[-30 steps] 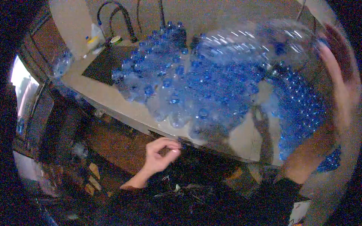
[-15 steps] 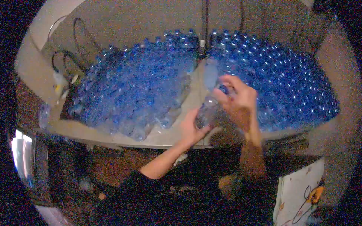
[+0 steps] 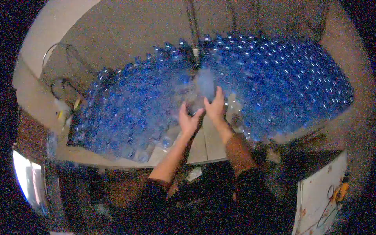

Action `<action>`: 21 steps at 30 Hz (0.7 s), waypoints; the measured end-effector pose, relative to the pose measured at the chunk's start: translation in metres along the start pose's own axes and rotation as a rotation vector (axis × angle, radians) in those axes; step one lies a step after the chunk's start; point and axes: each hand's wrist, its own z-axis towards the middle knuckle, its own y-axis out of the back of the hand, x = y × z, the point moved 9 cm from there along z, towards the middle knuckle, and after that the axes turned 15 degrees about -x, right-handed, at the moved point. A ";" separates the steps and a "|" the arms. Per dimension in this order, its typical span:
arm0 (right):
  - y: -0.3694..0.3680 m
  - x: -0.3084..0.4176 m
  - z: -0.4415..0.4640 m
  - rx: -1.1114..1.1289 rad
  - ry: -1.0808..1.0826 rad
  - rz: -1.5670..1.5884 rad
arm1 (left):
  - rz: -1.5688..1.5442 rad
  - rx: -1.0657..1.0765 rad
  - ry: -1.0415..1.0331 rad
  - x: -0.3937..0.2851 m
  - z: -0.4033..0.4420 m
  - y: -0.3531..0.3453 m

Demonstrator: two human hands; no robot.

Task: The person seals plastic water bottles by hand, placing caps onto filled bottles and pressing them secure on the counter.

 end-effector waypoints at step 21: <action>-0.029 -0.004 -0.010 0.125 -0.034 -0.031 | 0.240 -0.098 -0.012 -0.009 0.003 0.015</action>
